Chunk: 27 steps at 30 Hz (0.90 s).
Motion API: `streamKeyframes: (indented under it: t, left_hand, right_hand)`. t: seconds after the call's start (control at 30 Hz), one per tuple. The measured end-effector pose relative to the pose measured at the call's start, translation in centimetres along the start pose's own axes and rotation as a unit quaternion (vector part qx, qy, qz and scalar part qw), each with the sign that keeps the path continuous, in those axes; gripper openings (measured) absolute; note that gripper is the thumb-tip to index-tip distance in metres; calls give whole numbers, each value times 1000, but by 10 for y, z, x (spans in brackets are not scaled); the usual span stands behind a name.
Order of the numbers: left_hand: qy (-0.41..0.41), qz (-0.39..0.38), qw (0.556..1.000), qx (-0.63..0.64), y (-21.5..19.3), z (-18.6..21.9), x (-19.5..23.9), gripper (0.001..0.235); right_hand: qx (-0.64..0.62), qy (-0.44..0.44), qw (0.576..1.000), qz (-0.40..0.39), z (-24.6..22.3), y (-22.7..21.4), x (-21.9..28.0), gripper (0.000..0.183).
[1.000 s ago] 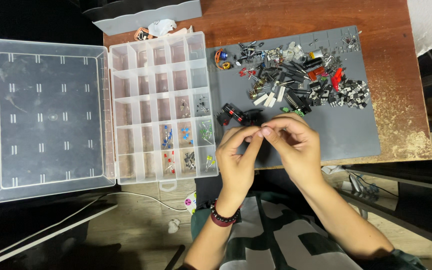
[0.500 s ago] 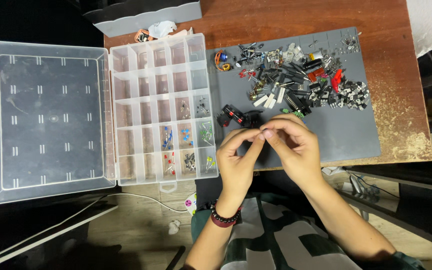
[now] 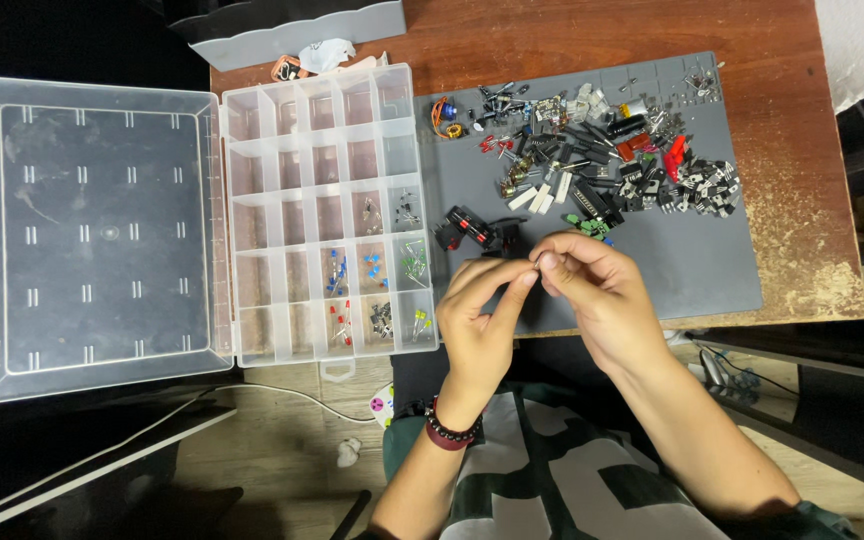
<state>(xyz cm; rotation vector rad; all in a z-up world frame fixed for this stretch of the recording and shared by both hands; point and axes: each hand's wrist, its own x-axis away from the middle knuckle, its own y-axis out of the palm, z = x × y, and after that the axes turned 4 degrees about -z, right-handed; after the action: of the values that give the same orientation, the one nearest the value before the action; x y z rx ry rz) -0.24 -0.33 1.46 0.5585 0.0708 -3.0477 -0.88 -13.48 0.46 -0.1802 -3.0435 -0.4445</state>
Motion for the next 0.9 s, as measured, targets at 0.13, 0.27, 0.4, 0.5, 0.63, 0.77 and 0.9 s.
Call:
streamKeyframes:
  t: [0.13,0.27,0.4,0.5,0.63,0.77,0.9]
  left_hand:
    - [-25,4,1000,18,1,3,1,6]
    - [-47,13,998,33,1,-2,2,8]
    - [-99,20,993,60,0,-6,2,12]
    - [-99,20,993,60,-2,-9,3,13]
    - [-103,17,992,66,0,-10,3,13]
    - [-119,8,989,87,3,-11,5,13]
    - [-113,0,990,80,1,-12,5,11]
  right_hand:
    - [-3,10,1000,-3,1,-3,-2,11]
    - [16,-2,1000,4,-8,1,-3,18]
    - [2,16,1000,22,-11,0,-3,22]
    - [10,11,1000,14,-8,-1,-4,21]
    - [33,-16,999,-10,-2,-4,-8,19]
    - [49,-27,998,-31,-2,-3,-9,16]
    - [70,-56,995,-42,0,-3,-12,14]
